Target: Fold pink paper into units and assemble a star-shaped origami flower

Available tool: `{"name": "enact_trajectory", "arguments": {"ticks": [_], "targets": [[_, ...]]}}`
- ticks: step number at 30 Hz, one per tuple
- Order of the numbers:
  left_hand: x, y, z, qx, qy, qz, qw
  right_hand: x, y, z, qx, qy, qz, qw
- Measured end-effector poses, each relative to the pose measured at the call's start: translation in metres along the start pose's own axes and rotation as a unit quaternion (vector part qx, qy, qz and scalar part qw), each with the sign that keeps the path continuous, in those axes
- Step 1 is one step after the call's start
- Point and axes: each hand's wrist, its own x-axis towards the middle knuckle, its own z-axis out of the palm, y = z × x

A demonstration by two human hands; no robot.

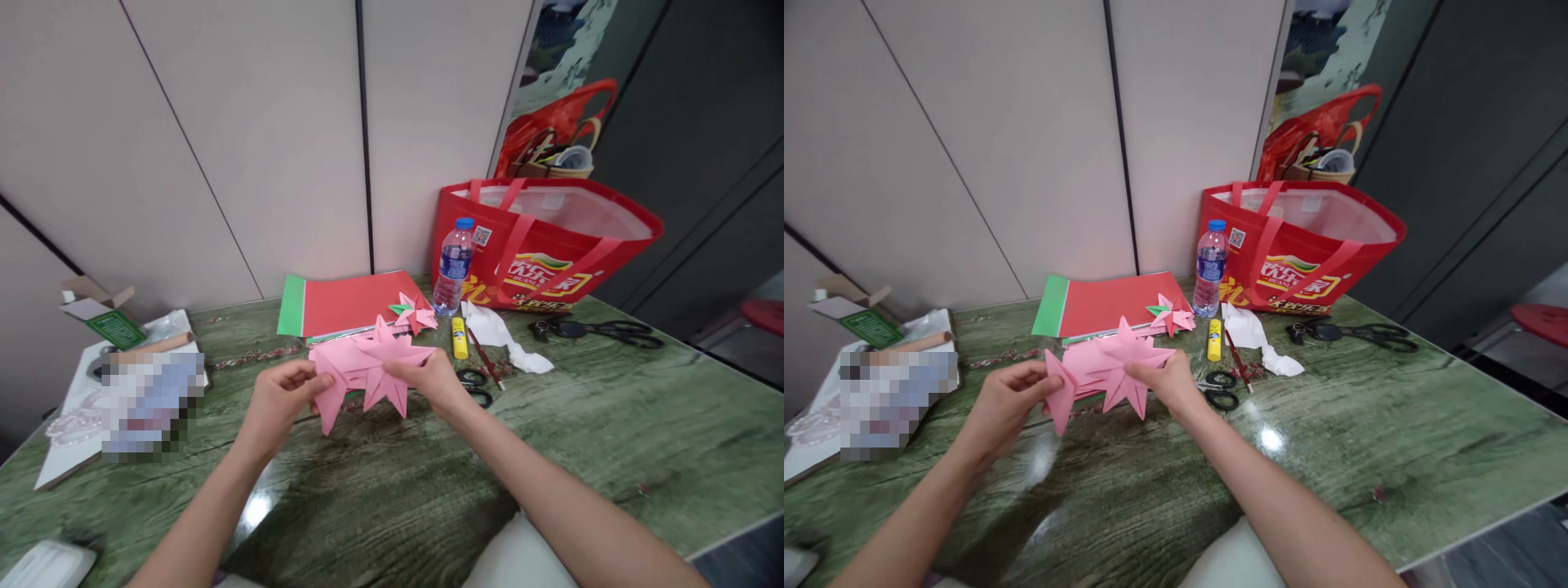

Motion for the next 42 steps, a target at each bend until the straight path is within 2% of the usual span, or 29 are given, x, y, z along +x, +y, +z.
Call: {"name": "enact_trajectory", "arguments": {"ticks": [4,7,12,20,42], "targets": [[-0.003,-0.002,0.008,0.024,0.079,0.053,0.995,-0.007,-0.005,0.002,-0.053,-0.074,-0.002,0.996],[-0.005,0.001,0.01,0.066,0.098,0.056,0.991,-0.012,-0.011,0.005,-0.091,-0.105,-0.002,0.99],[-0.007,0.001,0.011,0.095,0.093,0.072,0.988,-0.018,-0.02,0.009,-0.147,-0.123,-0.007,0.981],[-0.009,-0.007,0.016,0.169,0.07,0.179,0.967,-0.021,-0.017,0.012,-0.189,-0.151,-0.018,0.97],[-0.012,-0.005,0.018,0.211,0.075,0.209,0.952,-0.028,-0.021,0.017,-0.266,-0.162,-0.021,0.95]]}}
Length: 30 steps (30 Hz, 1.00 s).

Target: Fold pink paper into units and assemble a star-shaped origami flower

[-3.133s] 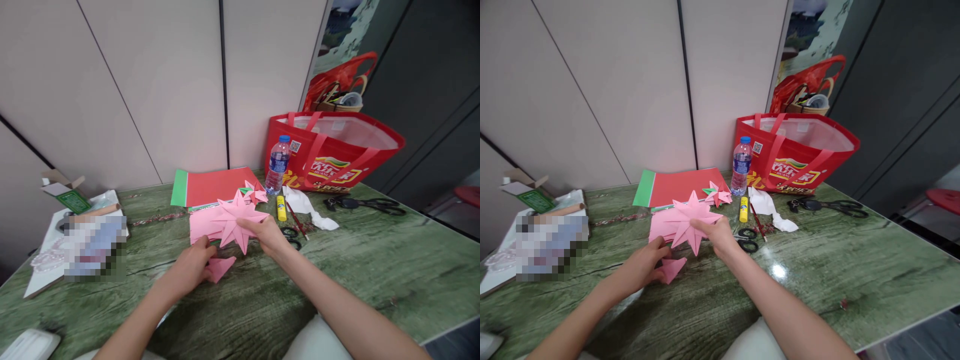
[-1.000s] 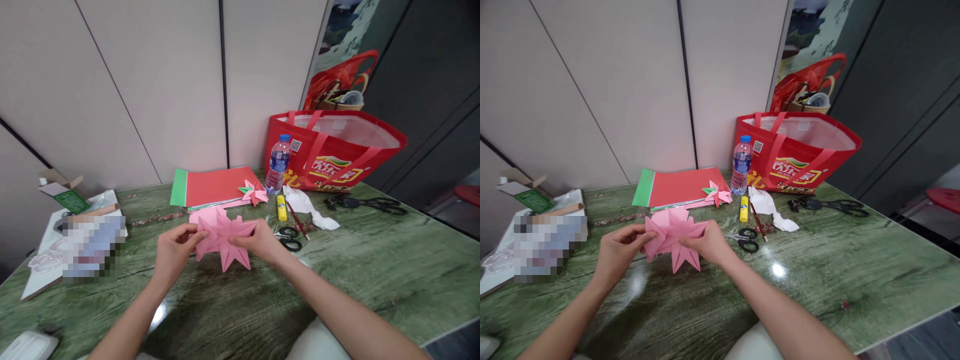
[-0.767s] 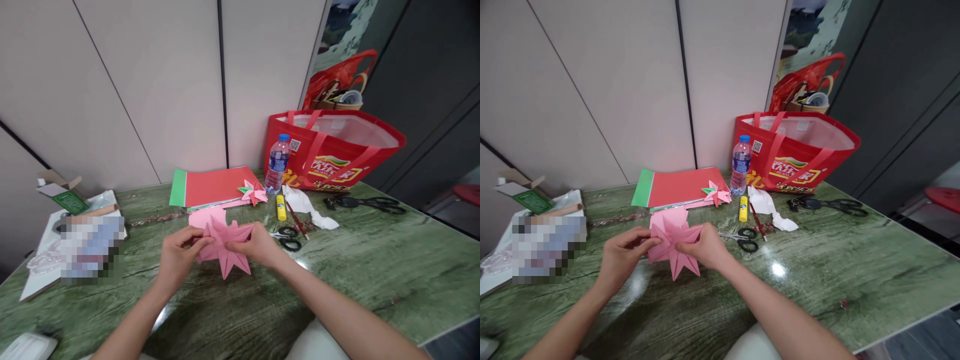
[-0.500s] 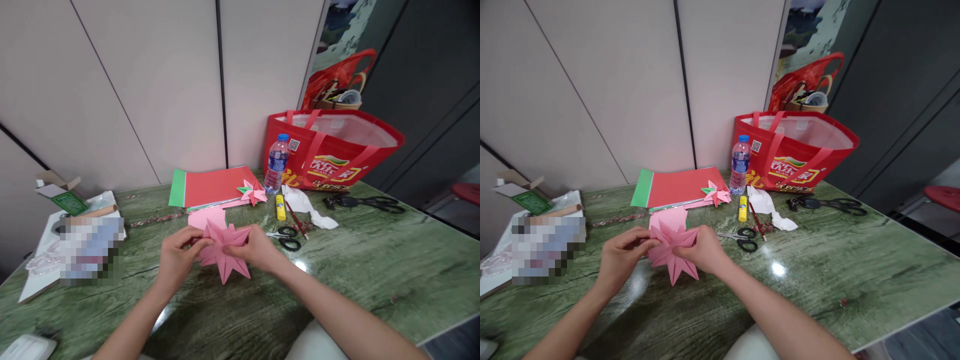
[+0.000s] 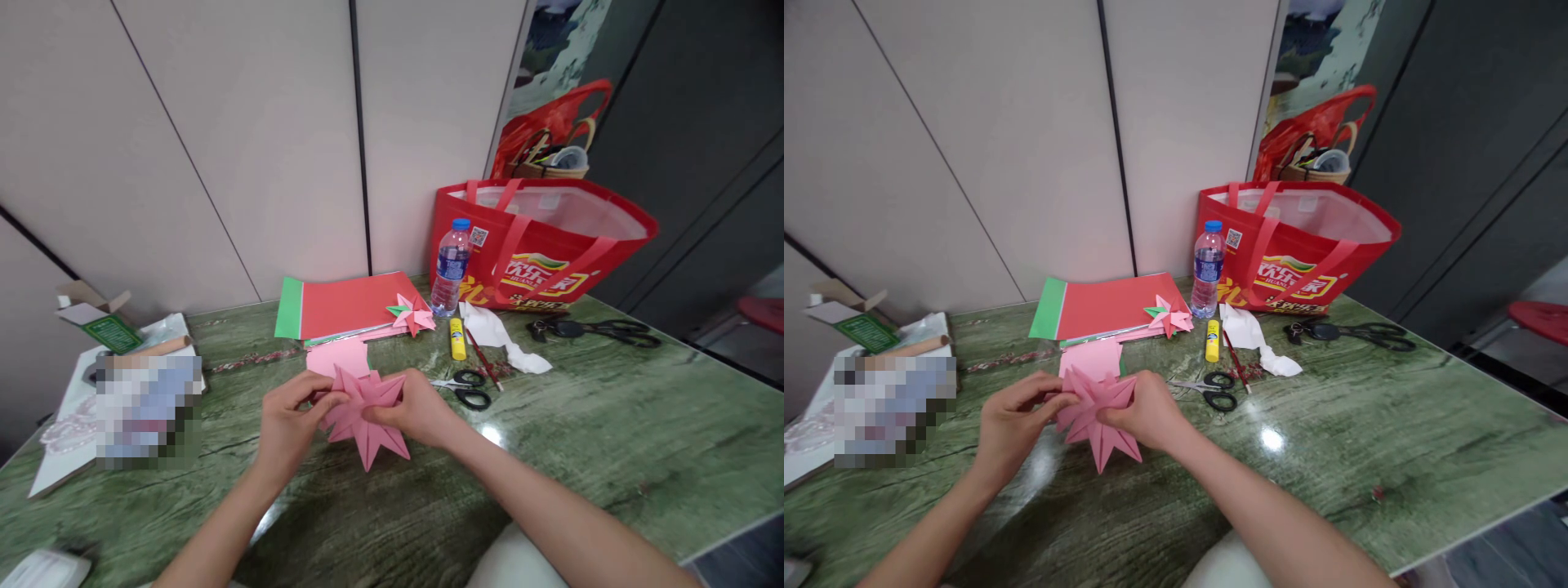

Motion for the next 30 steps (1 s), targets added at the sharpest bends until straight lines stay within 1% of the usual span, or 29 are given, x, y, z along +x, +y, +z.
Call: {"name": "enact_trajectory", "arguments": {"ticks": [3,6,11,13,19,23,27,30], "targets": [[-0.002,0.001,0.001,0.014,0.002,-0.005,1.0,-0.001,0.001,0.001,-0.013,-0.004,-0.003,1.0],[-0.004,0.003,0.003,0.007,0.006,-0.015,1.0,-0.001,0.003,0.003,-0.02,-0.009,-0.005,1.0],[-0.007,0.01,0.008,0.026,0.009,0.024,0.999,0.0,0.004,0.004,-0.016,-0.012,-0.018,1.0],[-0.007,0.012,0.009,0.022,0.012,0.028,0.999,0.0,0.003,0.004,-0.014,-0.009,-0.017,1.0],[-0.008,0.014,0.01,0.038,0.013,-0.045,0.998,-0.001,0.0,0.004,-0.024,-0.006,0.011,1.0],[-0.008,0.014,0.011,0.039,0.005,-0.078,0.996,-0.001,0.003,0.004,-0.032,-0.01,0.007,0.999],[-0.007,0.014,0.012,0.034,0.0,-0.099,0.995,0.0,0.007,0.005,-0.042,-0.015,0.009,0.999],[-0.008,0.013,0.013,0.037,0.009,-0.099,0.994,0.001,0.007,0.004,-0.043,-0.014,0.011,0.999]]}}
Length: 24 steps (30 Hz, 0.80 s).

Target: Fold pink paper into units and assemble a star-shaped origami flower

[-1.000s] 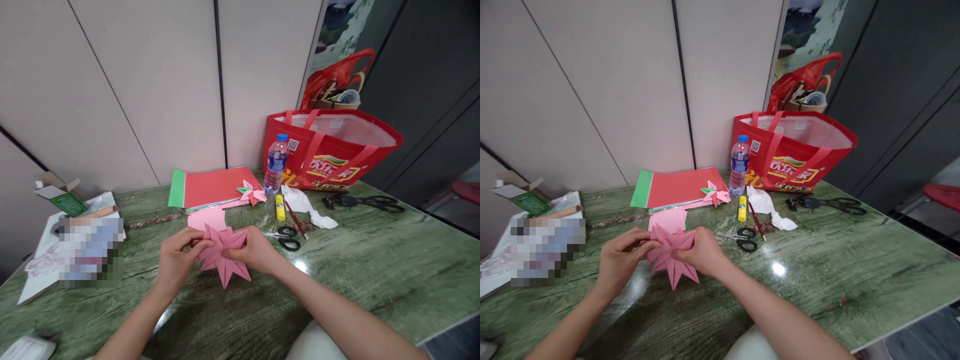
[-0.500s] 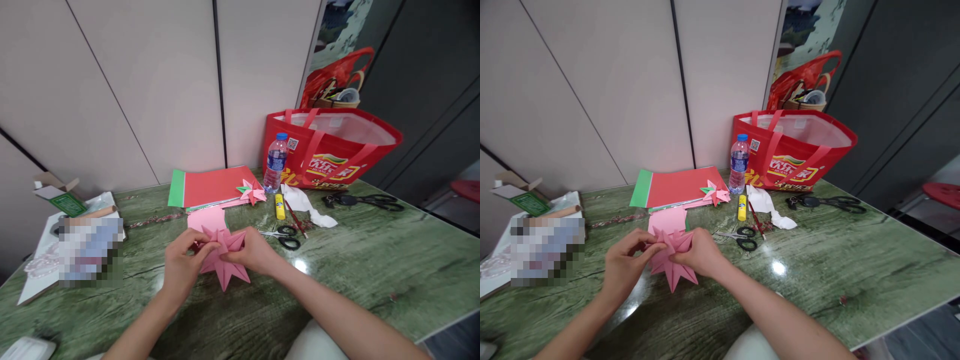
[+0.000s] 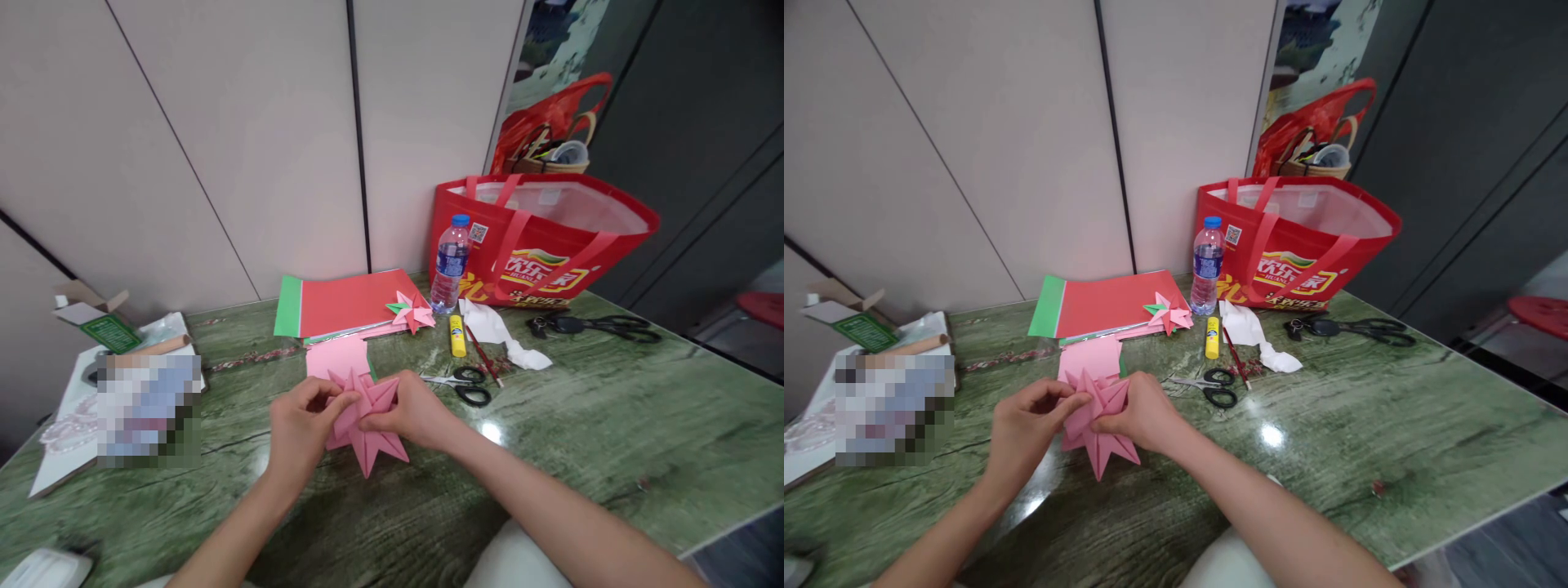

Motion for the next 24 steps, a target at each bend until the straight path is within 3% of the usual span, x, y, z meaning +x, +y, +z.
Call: {"name": "enact_trajectory", "arguments": {"ticks": [3,10,16,24], "targets": [[-0.0002,-0.0011,0.0004,-0.001,0.003,0.008,1.0,0.0003,-0.0007,-0.0009,0.004,0.0,-0.006,1.0],[0.0025,-0.0057,-0.0007,0.005,-0.066,-0.012,0.998,0.0011,0.0,-0.0011,-0.027,0.004,-0.022,0.999],[0.003,-0.006,-0.0011,0.053,-0.085,0.015,0.995,0.0019,0.001,-0.0008,-0.048,-0.001,-0.036,0.998],[0.0052,-0.0027,-0.001,-0.056,-0.116,-0.117,0.985,0.0006,-0.002,-0.001,-0.052,-0.013,-0.041,0.998]]}}
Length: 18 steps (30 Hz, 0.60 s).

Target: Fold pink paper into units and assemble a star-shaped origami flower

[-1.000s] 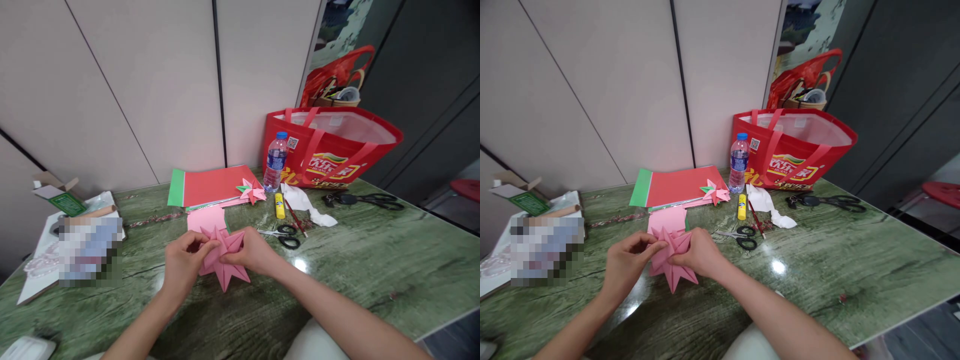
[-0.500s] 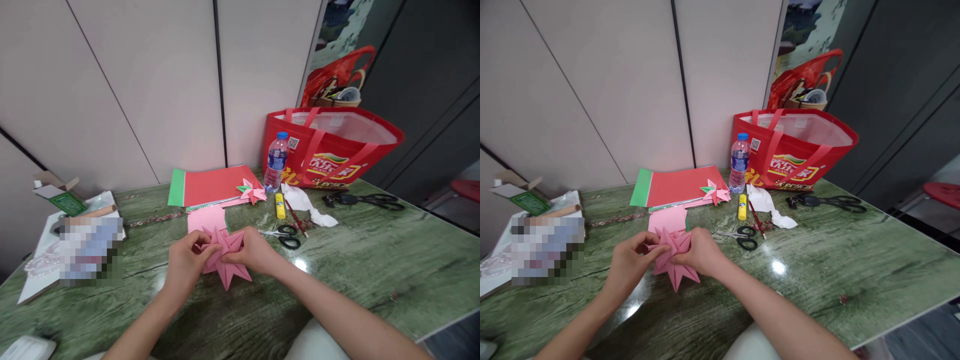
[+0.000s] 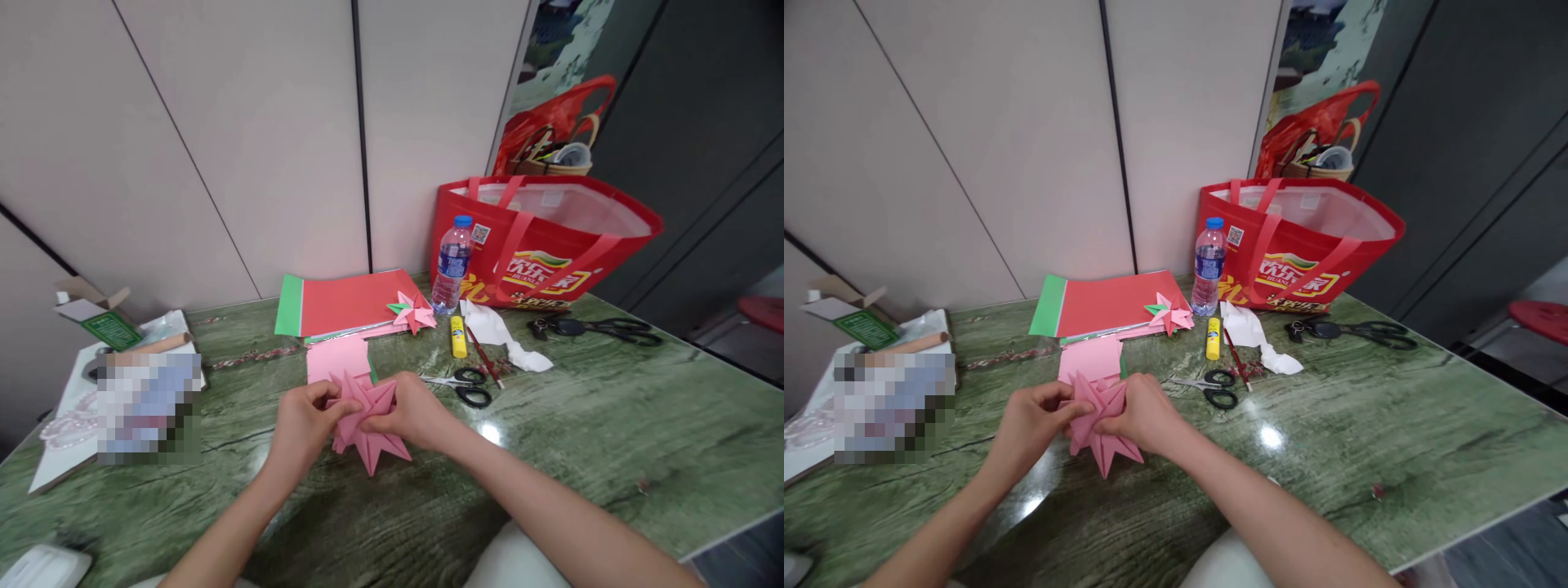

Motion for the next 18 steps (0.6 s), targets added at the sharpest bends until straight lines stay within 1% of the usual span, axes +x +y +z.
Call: {"name": "enact_trajectory", "arguments": {"ticks": [3,9,15,18], "targets": [[0.0007,-0.0004,-0.0001,-0.009,0.003,0.002,1.0,0.0003,0.0006,0.0007,0.004,-0.003,0.008,1.0],[0.0024,-0.0036,0.0014,0.012,-0.01,0.012,1.0,0.0014,0.0023,0.0027,-0.001,-0.001,0.014,1.0],[0.0024,-0.0023,0.0057,0.024,0.016,0.022,0.999,0.0014,-0.0007,0.0026,-0.018,0.0,0.018,1.0],[0.0011,-0.0028,0.0067,0.012,0.014,0.016,1.0,0.001,-0.0007,0.0014,-0.014,0.002,0.007,1.0]]}}
